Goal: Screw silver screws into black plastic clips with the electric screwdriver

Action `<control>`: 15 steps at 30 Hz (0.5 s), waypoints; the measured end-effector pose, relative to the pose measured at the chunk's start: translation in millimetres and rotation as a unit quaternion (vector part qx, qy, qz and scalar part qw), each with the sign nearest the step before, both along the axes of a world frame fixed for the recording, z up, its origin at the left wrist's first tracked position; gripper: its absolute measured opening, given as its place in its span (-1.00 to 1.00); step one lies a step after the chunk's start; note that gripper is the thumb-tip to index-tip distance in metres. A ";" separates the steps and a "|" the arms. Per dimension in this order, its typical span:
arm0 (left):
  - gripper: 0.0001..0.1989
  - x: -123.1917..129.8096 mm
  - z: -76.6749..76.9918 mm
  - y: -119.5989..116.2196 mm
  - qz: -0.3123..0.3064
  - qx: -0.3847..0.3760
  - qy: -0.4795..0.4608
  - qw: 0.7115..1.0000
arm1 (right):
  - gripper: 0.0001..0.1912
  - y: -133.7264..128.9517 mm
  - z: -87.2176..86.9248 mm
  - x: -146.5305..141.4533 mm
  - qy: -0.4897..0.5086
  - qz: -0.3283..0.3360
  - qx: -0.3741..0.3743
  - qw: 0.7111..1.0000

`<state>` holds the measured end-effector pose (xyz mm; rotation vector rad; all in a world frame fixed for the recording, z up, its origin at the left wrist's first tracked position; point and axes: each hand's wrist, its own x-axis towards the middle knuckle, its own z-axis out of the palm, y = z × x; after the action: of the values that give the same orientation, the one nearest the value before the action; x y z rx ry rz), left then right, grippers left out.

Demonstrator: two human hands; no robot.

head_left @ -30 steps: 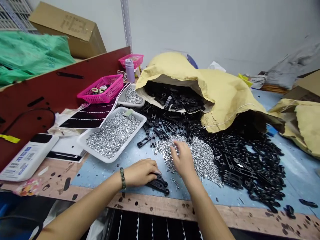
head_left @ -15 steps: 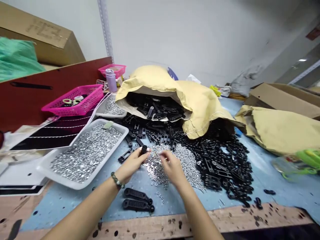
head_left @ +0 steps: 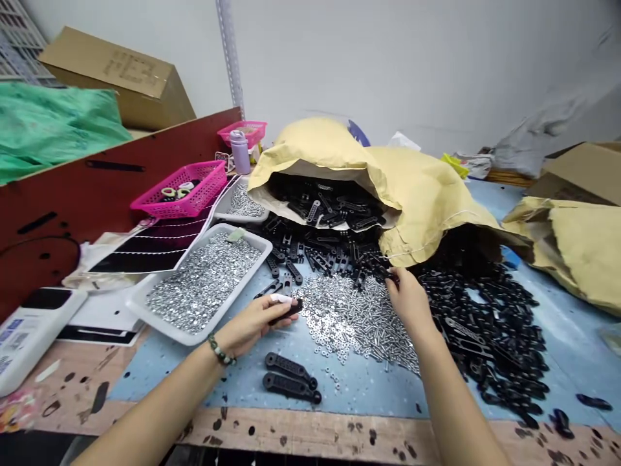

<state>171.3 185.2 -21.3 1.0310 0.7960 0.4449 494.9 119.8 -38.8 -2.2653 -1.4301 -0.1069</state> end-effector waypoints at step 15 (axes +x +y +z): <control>-0.93 11.2 9.1 -33.1 -0.060 0.161 0.090 0.981 | -0.81 -28.1 22.3 -149.6 0.402 0.267 0.098 0.870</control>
<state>182.5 152.1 -12.3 1.4297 0.8333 0.3868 345.4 91.7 -16.5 -1.3809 -1.3956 0.7424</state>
